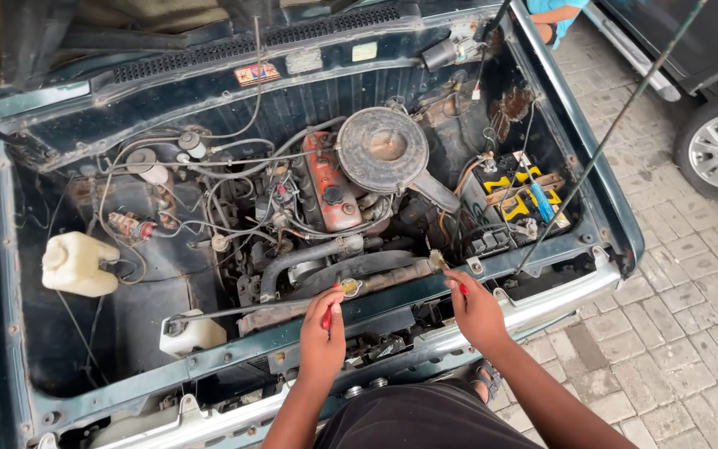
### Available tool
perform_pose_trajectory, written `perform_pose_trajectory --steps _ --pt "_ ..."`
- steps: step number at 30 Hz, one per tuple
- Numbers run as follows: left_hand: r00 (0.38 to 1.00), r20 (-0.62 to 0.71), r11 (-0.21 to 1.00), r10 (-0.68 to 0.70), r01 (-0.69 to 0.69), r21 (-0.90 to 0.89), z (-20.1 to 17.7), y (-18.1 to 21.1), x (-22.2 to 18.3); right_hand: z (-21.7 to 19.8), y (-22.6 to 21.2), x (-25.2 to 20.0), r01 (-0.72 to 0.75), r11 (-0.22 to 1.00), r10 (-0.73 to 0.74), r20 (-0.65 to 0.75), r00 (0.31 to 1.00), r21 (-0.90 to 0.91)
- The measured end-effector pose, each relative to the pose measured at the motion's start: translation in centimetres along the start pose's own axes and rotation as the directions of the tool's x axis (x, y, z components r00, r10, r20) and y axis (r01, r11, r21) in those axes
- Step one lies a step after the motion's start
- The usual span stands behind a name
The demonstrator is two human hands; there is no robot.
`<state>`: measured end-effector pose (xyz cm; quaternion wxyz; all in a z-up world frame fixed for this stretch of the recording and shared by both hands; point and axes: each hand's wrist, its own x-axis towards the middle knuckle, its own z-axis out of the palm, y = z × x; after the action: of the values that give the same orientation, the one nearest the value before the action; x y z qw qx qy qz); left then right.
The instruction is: Cleaning and inspecting the engine bay of a vehicle using a brush and a small hand tool.
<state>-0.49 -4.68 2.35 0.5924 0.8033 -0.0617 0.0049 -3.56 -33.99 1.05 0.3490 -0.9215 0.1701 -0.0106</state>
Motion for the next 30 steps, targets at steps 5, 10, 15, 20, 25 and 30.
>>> perform_pose_trajectory --steps 5,10,15,20,25,30 --pt "0.992 0.122 0.997 -0.023 0.032 -0.069 2.3 -0.5 0.2 -0.5 0.1 -1.4 -0.029 0.977 -0.027 0.255 0.967 0.213" --pt "0.907 0.256 0.939 -0.333 0.345 -0.001 3.1 2.5 0.7 -1.2 -0.6 -2.4 -0.134 0.949 0.068 0.231 0.971 0.285" --pt "0.906 0.284 0.948 -0.313 0.316 0.035 4.4 1.4 1.3 -3.3 0.4 -3.2 -0.109 0.989 0.110 -0.001 0.994 0.096" --pt "0.865 0.320 0.920 -0.387 0.383 0.080 4.6 3.7 1.7 -3.4 1.6 -3.2 -0.223 0.866 0.131 0.229 0.965 0.447" --pt "0.858 0.341 0.922 -0.383 0.377 0.087 5.7 3.6 2.0 -3.8 3.4 -3.1 -0.251 0.959 0.252 0.007 0.968 0.129" --pt "0.842 0.318 0.899 -0.435 0.429 0.093 7.7 5.7 2.6 -9.2 4.2 -2.2 -0.197 0.819 0.316 -0.136 0.939 0.539"
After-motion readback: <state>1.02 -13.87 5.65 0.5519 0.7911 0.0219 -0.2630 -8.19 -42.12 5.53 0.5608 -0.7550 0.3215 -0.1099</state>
